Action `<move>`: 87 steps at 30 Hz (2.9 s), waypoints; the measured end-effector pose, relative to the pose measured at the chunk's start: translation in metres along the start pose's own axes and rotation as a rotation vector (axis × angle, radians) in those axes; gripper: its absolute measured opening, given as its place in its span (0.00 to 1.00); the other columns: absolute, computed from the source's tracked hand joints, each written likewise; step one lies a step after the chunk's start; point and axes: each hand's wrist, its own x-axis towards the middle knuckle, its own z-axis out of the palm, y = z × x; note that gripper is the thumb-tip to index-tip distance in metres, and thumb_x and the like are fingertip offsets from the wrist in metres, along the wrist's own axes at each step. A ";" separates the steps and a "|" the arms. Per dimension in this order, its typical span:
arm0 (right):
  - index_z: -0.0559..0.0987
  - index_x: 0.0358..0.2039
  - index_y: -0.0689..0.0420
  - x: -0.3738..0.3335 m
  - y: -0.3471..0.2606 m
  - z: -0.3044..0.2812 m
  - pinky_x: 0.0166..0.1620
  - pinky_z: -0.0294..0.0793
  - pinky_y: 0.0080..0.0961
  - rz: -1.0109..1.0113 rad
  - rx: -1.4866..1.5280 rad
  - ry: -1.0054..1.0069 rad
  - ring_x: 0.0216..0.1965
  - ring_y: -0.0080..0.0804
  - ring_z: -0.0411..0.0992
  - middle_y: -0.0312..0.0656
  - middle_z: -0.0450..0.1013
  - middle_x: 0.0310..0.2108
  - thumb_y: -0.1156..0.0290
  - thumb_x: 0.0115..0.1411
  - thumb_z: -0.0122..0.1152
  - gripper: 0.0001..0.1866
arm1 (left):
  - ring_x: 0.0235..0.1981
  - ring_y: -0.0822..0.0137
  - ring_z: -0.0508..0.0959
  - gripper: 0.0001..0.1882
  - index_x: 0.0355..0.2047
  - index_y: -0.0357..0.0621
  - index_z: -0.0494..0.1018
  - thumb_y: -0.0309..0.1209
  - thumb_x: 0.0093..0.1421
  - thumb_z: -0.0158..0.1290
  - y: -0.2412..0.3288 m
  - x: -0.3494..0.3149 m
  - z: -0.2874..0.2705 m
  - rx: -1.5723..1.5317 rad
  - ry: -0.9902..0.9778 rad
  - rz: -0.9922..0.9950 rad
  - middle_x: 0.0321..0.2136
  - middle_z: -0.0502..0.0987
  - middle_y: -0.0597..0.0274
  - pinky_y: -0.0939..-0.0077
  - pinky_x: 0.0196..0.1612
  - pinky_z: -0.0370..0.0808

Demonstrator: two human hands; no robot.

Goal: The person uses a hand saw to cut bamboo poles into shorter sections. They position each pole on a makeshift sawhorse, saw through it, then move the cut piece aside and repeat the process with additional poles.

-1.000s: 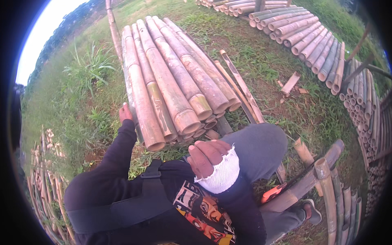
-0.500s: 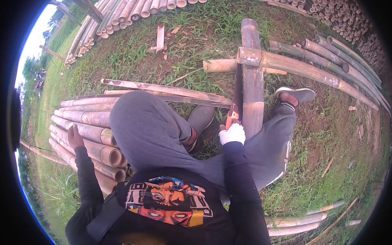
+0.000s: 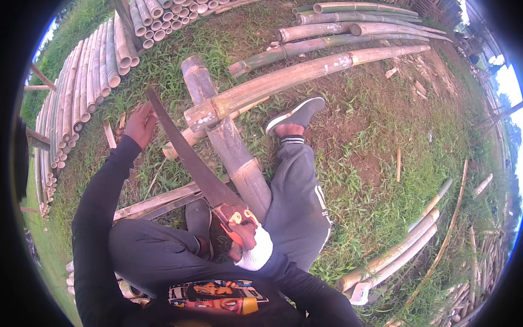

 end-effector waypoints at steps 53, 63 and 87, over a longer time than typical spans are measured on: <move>0.63 0.69 0.55 0.245 0.145 0.031 0.72 0.54 0.59 0.776 1.392 0.709 0.66 0.50 0.64 0.49 0.66 0.65 0.29 0.57 0.62 0.51 | 0.59 0.50 0.76 0.43 0.63 0.49 0.68 0.65 0.56 0.59 -0.144 -0.318 -0.184 -1.268 1.372 -0.640 0.57 0.76 0.54 0.41 0.62 0.71; 0.65 0.65 0.53 0.256 0.080 0.152 0.69 0.63 0.58 0.845 1.469 0.522 0.63 0.47 0.66 0.46 0.67 0.61 0.53 0.58 0.73 0.40 | 0.62 0.43 0.72 0.41 0.64 0.52 0.67 0.60 0.57 0.62 -0.239 -0.311 -0.139 -1.356 1.426 -1.071 0.61 0.73 0.52 0.28 0.63 0.65; 0.79 0.48 0.61 0.124 0.103 0.195 0.51 0.76 0.49 0.091 -0.729 -1.104 0.48 0.53 0.78 0.57 0.79 0.42 0.46 0.58 0.68 0.30 | 0.40 0.58 0.84 0.23 0.46 0.41 0.79 0.44 0.57 0.68 -0.145 -0.327 0.052 -0.253 0.279 -0.808 0.38 0.83 0.52 0.63 0.45 0.80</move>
